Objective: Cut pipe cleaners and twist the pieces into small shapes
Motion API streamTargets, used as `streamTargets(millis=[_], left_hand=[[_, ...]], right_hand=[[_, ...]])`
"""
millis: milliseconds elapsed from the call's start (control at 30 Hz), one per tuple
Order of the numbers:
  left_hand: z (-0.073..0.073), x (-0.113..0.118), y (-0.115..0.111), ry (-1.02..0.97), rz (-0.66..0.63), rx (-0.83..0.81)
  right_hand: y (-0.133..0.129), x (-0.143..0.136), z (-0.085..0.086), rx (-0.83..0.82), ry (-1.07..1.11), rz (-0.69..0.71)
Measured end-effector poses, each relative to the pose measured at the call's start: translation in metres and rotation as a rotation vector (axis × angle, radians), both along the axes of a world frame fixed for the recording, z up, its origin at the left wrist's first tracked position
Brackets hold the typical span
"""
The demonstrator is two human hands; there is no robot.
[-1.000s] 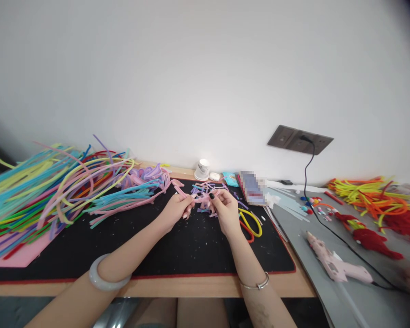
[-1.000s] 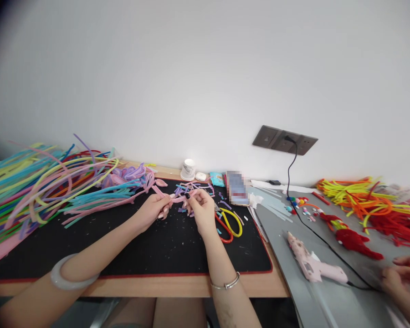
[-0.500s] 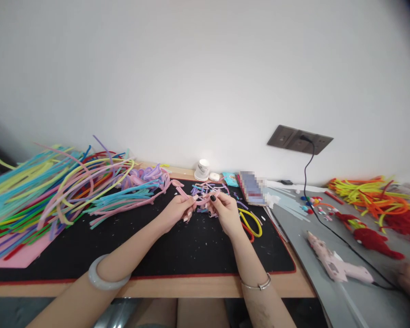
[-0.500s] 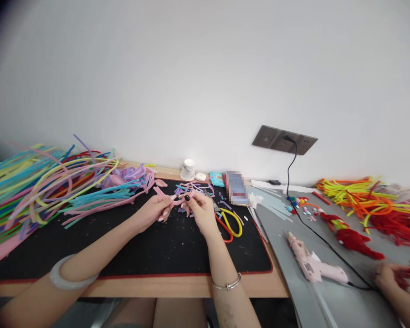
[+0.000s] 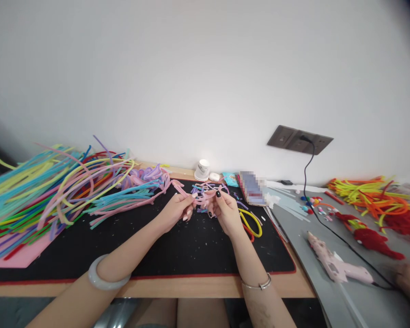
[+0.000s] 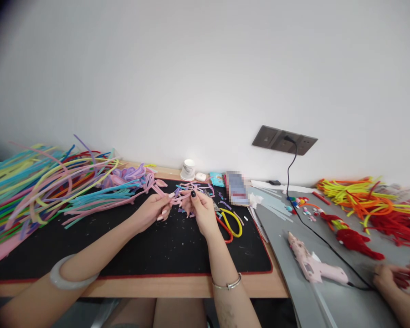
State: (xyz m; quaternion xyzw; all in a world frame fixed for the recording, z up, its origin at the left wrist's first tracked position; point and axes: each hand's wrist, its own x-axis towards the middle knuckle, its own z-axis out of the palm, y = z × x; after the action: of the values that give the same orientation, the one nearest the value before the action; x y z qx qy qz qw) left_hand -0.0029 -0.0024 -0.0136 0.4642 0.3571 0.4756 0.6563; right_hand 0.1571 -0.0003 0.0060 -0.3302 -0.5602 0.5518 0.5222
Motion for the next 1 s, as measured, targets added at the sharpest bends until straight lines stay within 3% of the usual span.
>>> streamTargets(millis=[367, 600, 1000], left_hand=[[-0.001, 0.001, 0.001, 0.050, 0.012, 0.022], [0.005, 0.001, -0.001, 0.127, 0.012, 0.021], [0.003, 0.001, -0.001, 0.172, -0.016, 0.032]], right_hand=[[0.002, 0.001, -0.010, 0.086, -0.161, -0.056], [0.002, 0.000, -0.008, 0.109, -0.234, -0.107], [0.000, 0.000, -0.006, 0.103, -0.286, -0.108]])
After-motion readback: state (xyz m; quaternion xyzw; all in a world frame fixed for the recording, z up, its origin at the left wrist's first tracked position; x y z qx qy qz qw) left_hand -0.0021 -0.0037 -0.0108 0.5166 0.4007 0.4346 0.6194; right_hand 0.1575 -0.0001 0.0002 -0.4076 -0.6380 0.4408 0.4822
